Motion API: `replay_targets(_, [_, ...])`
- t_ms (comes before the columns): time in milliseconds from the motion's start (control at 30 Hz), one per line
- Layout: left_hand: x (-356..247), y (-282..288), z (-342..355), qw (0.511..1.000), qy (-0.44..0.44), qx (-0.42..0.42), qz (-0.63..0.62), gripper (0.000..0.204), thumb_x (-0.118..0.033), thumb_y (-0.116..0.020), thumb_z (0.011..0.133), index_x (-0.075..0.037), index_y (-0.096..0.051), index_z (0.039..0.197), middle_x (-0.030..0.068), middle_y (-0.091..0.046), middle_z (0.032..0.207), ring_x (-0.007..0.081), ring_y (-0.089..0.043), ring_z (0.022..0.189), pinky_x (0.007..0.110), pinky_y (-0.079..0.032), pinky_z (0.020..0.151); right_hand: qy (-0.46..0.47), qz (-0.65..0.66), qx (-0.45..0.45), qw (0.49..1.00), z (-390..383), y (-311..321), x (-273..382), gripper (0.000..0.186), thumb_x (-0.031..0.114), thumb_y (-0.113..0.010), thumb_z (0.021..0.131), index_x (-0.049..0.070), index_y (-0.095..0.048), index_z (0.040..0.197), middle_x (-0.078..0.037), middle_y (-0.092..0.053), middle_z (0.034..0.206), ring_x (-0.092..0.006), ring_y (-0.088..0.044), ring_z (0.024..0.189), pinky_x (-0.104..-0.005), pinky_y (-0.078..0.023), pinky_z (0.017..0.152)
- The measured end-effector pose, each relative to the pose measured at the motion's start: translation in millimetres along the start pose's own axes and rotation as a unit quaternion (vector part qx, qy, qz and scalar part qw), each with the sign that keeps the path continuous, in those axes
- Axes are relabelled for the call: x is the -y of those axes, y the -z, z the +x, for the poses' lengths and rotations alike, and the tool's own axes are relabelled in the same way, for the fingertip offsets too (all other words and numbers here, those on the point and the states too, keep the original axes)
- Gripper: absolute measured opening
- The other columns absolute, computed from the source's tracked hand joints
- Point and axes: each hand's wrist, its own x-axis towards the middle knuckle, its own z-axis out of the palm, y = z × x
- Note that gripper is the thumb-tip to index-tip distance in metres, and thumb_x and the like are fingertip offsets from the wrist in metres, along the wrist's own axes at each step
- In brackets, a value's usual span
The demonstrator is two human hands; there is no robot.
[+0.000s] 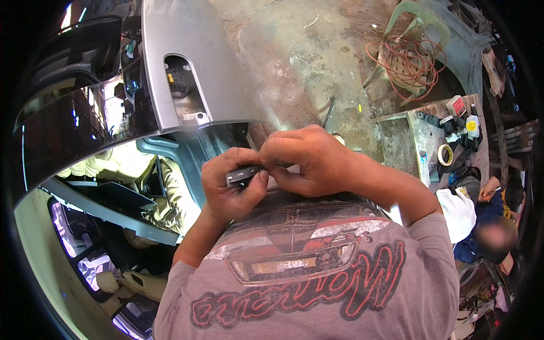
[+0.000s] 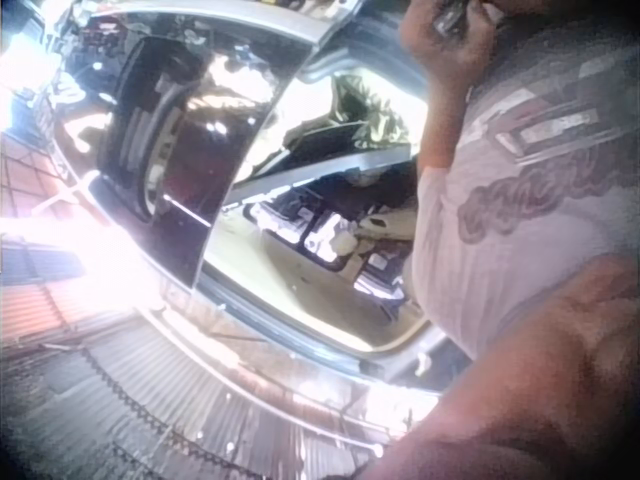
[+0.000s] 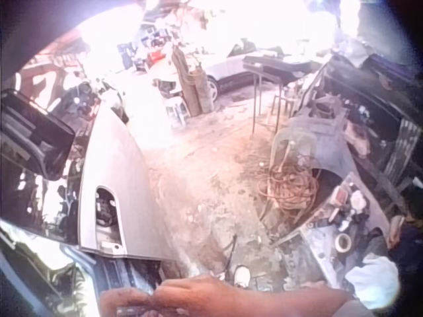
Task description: The person removes a weatherstrip from a car door using a power drill and a pry tool. They then apply a white sealant to the weatherstrip using a small tool. The person works on the door panel and the weatherstrip separately.
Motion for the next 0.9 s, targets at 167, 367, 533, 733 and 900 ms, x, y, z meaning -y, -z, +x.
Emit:
replay_targets(167, [0, 2, -2, 1.0, 0.02, 0.017, -0.015, 0.019, -0.003, -0.08, 0.078, -0.002, -0.074, 0.096, 0.009, -0.074, 0.084, 0.0188, -0.072, 0.07, 0.03, -0.055, 0.064, -0.044, 0.047, -0.016, 0.998, -3, 2, 5, 0.022, 0.002, -0.075, 0.084, 0.006, -0.068, 0.104, -0.013, -0.073, 0.094, -0.0356, -0.075, 0.085, -0.0423, -0.059, 0.074])
replay_targets(367, [-4, 0, 2, 0.999, -0.004, 0.029, 0.021, 0.024, -0.002, -0.081, 0.072, -0.003, -0.074, 0.095, 0.0092, -0.074, 0.083, 0.0206, -0.073, 0.068, 0.031, -0.056, 0.062, -0.039, 0.068, 0.001, 0.997, -9, 4, -6, 0.024, 0.003, -0.076, 0.083, 0.006, -0.07, 0.107, -0.012, -0.076, 0.097, -0.0323, -0.077, 0.088, -0.0402, -0.06, 0.077])
replay_targets(533, [-4, 0, 2, 0.999, -0.011, 0.019, 0.041, 0.027, -0.002, -0.081, 0.068, -0.004, -0.074, 0.094, 0.0092, -0.073, 0.08, 0.0225, -0.072, 0.066, 0.032, -0.056, 0.061, -0.011, 0.089, -0.025, 0.996, -4, -1, -5, 0.023, 0.001, -0.074, 0.082, 0.006, -0.07, 0.104, -0.011, -0.075, 0.095, -0.0314, -0.076, 0.087, -0.0395, -0.058, 0.076])
replay_targets(733, [4, -2, 0, 0.999, -0.03, 0.012, 0.018, 0.026, -0.003, -0.082, 0.068, -0.006, -0.073, 0.092, 0.0088, -0.069, 0.073, 0.023, -0.069, 0.061, 0.033, -0.053, 0.057, 0.027, 0.105, -0.014, 0.994, 3, 0, -7, 0.02, -0.003, -0.071, 0.078, 0.005, -0.066, 0.095, -0.01, -0.067, 0.087, -0.0322, -0.069, 0.075, -0.0404, -0.055, 0.069])
replay_targets(900, [3, 0, 1, 0.999, -0.034, 0.019, 0.023, 0.025, -0.004, -0.083, 0.068, -0.007, -0.073, 0.09, 0.0084, -0.069, 0.073, 0.0234, -0.068, 0.06, 0.034, -0.053, 0.057, 0.019, 0.063, 0.014, 0.998, 3, 3, -6, 0.018, -0.002, -0.07, 0.076, 0.005, -0.062, 0.09, -0.009, -0.063, 0.083, -0.0339, -0.067, 0.072, -0.0409, -0.053, 0.064])
